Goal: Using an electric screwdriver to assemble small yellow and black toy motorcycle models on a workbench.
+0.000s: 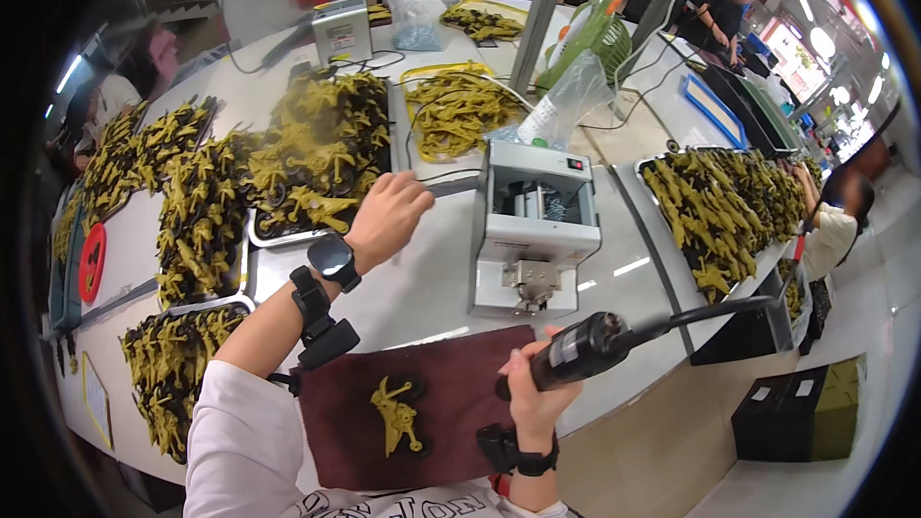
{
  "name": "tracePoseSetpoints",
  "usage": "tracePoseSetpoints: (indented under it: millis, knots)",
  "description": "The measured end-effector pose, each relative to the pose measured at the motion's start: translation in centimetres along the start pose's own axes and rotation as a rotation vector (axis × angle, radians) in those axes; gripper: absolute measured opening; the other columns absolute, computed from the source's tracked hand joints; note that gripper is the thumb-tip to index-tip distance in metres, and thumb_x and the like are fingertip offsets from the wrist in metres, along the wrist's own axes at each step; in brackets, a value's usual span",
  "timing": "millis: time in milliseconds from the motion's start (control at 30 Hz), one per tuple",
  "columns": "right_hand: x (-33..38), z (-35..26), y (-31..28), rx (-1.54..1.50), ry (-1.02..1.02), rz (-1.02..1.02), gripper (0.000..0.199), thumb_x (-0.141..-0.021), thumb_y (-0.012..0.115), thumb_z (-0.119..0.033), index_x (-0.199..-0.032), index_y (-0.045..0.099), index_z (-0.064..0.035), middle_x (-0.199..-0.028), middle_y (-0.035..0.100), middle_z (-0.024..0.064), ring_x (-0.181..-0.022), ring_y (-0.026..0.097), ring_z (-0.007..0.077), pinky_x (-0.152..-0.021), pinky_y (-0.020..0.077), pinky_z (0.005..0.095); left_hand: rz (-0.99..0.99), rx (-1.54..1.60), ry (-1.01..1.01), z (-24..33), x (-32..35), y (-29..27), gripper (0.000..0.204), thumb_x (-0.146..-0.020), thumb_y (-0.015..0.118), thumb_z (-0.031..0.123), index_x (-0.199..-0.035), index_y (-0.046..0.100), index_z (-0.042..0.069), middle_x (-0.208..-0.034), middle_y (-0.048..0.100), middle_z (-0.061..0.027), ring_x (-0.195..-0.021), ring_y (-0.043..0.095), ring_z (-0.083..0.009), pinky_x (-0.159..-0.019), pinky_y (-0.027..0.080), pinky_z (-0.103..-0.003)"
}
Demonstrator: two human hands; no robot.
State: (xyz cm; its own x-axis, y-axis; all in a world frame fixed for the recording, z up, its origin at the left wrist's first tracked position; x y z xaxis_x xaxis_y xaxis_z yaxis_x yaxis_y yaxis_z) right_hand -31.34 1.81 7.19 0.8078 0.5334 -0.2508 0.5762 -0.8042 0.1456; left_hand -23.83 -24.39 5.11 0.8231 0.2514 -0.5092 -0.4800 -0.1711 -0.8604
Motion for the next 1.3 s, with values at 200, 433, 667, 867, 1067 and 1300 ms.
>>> tracePoseSetpoints:
  millis: [200, 433, 667, 867, 1067, 1300]
  knots:
    - [0.5, 0.4, 0.6, 0.069, -0.024, -0.054, 0.044, -0.078, 0.060, -0.006, -0.115, 0.041, 0.0070, -0.070, 0.054, 0.0055, -0.053, 0.055, 0.0131, -0.054, 0.0465, 0.0262, -0.212, -0.308, -0.066, -0.4, 4.0, 2.8, 0.025, -0.072, 0.059, 0.010, -0.096, 0.054, 0.007, -0.099, 0.053, -0.0089, -0.108, 0.045, -0.0261, -0.092, 0.034, -0.040]
    - [0.9, 0.3, 0.9, 0.078, -0.040, -0.052, 0.043, -0.078, 0.058, -0.005, -0.116, 0.041, 0.0077, -0.070, 0.052, 0.0056, -0.052, 0.054, 0.0129, -0.051, 0.0461, 0.0260, -0.050, -0.267, -0.007, 0.8, 5.5, -0.4, 0.023, -0.074, 0.058, 0.011, -0.096, 0.053, 0.006, -0.100, 0.054, -0.0110, -0.116, 0.042, -0.0301, -0.100, 0.030, -0.045]
    - [0.3, 0.4, 0.2, 0.094, -0.070, -0.045, 0.043, -0.078, 0.057, -0.005, -0.116, 0.041, 0.0086, -0.071, 0.052, 0.0060, -0.052, 0.054, 0.0133, -0.052, 0.0455, 0.0263, -0.374, -0.056, -0.482, 0.3, 8.1, -0.1, 0.024, -0.075, 0.062, 0.021, -0.085, 0.054, 0.001, -0.084, 0.058, -0.0137, -0.083, 0.061, -0.0281, -0.071, 0.048, -0.038]
    - [0.4, 0.2, 1.1, 0.077, -0.052, -0.048, 0.043, -0.078, 0.057, -0.004, -0.116, 0.041, 0.0081, -0.071, 0.052, 0.0062, -0.052, 0.054, 0.0135, -0.052, 0.0457, 0.0267, -0.125, 0.073, -0.497, 0.0, 7.4, -0.3, 0.033, -0.076, 0.063, 0.023, -0.097, 0.051, 0.001, -0.082, 0.056, -0.0140, -0.073, 0.062, -0.0291, -0.056, 0.050, -0.038]
    - [0.8, -0.2, 1.6, 0.086, -0.061, -0.050, 0.042, -0.077, 0.059, -0.004, -0.114, 0.042, 0.0063, -0.069, 0.052, 0.0062, -0.052, 0.054, 0.0140, -0.052, 0.0452, 0.0262, -0.104, -0.228, -0.398, 0.4, 4.6, 3.2, 0.011, -0.072, 0.057, 0.009, -0.082, 0.061, 0.006, -0.083, 0.052, -0.0090, -0.076, 0.056, -0.0227, -0.057, 0.047, -0.031]
    - [1.2, -0.7, 2.4, 0.032, -0.073, -0.073, 0.044, -0.075, 0.061, 0.001, -0.114, 0.043, 0.0096, -0.069, 0.055, 0.0067, -0.053, 0.056, 0.0140, -0.053, 0.0478, 0.0255, -0.055, -0.102, -0.269, 1.9, 3.6, -0.2, 0.005, -0.075, 0.057, 0.010, -0.078, 0.058, 0.006, -0.084, 0.052, -0.0081, -0.080, 0.055, -0.0232, -0.065, 0.046, -0.032]
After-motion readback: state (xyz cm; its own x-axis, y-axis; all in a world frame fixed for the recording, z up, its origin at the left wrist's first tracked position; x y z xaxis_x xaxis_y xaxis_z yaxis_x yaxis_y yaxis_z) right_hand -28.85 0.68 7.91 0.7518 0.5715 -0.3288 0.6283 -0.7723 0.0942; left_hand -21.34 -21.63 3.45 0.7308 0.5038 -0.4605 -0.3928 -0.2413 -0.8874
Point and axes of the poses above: each hand's wrist, its own x-axis away from the middle knuckle, its own y-axis out of the palm, z = x × y, the point moved 5 cm from there along -x, towards the middle knuckle
